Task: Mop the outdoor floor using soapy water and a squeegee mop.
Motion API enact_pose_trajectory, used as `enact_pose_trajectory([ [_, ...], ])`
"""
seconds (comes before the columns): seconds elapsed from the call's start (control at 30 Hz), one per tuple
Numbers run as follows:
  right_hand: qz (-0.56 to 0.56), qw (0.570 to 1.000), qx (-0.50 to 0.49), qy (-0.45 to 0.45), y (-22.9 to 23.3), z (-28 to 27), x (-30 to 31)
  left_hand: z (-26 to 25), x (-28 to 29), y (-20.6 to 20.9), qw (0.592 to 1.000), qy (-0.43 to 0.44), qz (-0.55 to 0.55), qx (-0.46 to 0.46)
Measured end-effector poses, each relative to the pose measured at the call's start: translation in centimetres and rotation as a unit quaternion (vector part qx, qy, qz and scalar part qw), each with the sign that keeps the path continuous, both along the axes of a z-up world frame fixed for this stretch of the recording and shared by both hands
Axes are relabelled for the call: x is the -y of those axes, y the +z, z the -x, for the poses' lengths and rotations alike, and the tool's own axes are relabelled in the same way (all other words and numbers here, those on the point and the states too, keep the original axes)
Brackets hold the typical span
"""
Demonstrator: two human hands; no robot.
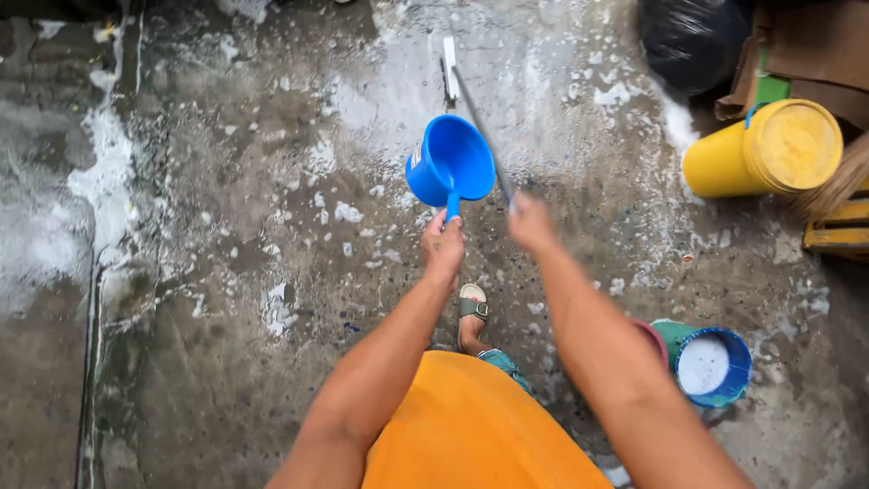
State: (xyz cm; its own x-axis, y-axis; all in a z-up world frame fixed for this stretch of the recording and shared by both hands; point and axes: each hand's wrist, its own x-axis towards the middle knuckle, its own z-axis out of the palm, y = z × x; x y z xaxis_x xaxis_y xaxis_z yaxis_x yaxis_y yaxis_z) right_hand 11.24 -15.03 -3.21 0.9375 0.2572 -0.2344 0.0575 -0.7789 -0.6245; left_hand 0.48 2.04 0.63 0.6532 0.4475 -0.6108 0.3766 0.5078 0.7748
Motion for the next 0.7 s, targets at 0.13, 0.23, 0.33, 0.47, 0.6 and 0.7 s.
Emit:
enact_pose_trajectory([
  [0.13,-0.028,0.999,0.028,-0.033,-1.0,10.6,3.6,0.4,1.3,-0.2,1.000,-0.011,-0.007,-0.008],
  [0.23,0.088,0.989,-0.104,-0.053,4.2,15.2,6.1,1.3,1.5,-0.5,0.999,-0.020,-0.026,-0.012],
  [0.33,0.092,0.989,-0.095,-0.059,1.6,13.4,7.5,1.8,1.1,-0.4,0.999,-0.027,-0.030,-0.013],
  [0.47,0.059,0.978,-0.140,-0.142,0.5,2.9,1.6,1.3,0.4,0.2,0.999,-0.025,-0.024,-0.024],
  [0.6,0.075,0.972,-0.162,-0.151,2.4,-2.5,-0.6,0.8,-0.6,2.5,0.998,-0.037,-0.047,-0.037],
  [0.7,0.127,0.986,-0.090,-0.063,1.4,5.9,5.4,0.5,-0.3,0.2,0.998,-0.040,-0.040,-0.007],
])
